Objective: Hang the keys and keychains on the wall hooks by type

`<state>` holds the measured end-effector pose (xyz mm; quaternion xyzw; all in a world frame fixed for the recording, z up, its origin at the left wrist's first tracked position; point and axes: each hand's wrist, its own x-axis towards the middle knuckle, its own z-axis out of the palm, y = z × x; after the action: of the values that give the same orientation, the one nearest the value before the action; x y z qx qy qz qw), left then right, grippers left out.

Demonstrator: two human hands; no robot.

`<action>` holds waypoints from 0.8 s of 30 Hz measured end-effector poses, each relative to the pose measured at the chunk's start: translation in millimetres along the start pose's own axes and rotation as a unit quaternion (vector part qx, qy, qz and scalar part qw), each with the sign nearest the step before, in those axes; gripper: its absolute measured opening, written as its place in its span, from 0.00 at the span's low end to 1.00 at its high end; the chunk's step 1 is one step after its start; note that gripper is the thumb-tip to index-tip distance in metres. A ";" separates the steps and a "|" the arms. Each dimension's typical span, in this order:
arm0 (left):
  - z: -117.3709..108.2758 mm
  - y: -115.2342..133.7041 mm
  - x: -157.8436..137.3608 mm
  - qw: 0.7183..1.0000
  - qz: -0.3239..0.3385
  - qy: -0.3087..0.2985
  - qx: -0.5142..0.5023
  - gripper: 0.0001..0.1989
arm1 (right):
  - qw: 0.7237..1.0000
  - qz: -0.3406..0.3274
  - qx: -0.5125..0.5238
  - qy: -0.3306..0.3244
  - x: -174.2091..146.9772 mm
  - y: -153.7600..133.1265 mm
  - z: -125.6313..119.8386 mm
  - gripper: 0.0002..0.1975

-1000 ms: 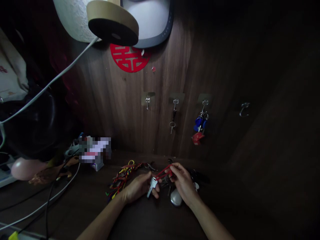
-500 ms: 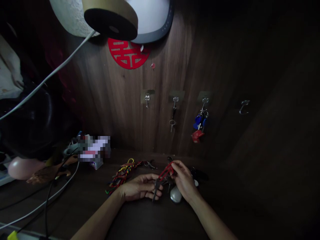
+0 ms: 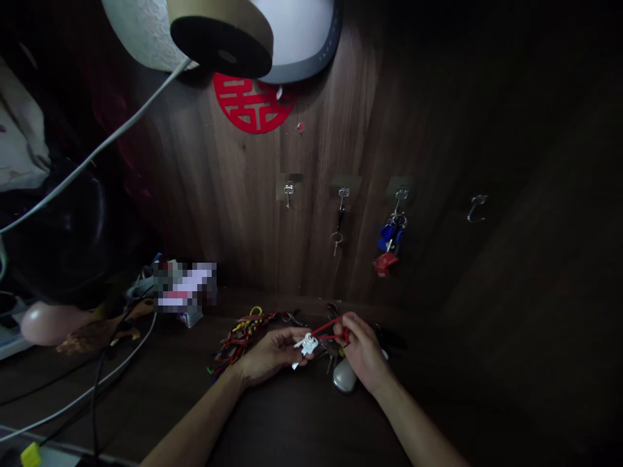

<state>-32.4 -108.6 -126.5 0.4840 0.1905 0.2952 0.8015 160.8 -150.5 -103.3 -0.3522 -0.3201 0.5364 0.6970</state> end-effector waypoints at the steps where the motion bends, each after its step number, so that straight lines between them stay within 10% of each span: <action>1: 0.1 -0.6 0.2 1.000 0.003 0.010 -0.002 0.26 | 1.000 -0.002 0.005 -0.008 -0.4 -1.5 0.2 0.12; 13: 3.0 0.0 0.4 0.998 0.035 0.046 0.011 0.22 | 0.998 0.006 0.022 -0.062 -4.7 -20.6 21.8 0.10; 24: -1.8 -2.8 3.1 0.998 0.023 0.051 0.016 0.18 | 0.934 -0.231 -0.268 -0.045 27.3 -61.6 41.9 0.16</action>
<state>-30.3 -106.5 -129.9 0.4857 0.2245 0.3347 0.7757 164.5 -128.7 -27.1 -0.4177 -0.5555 0.2699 0.6664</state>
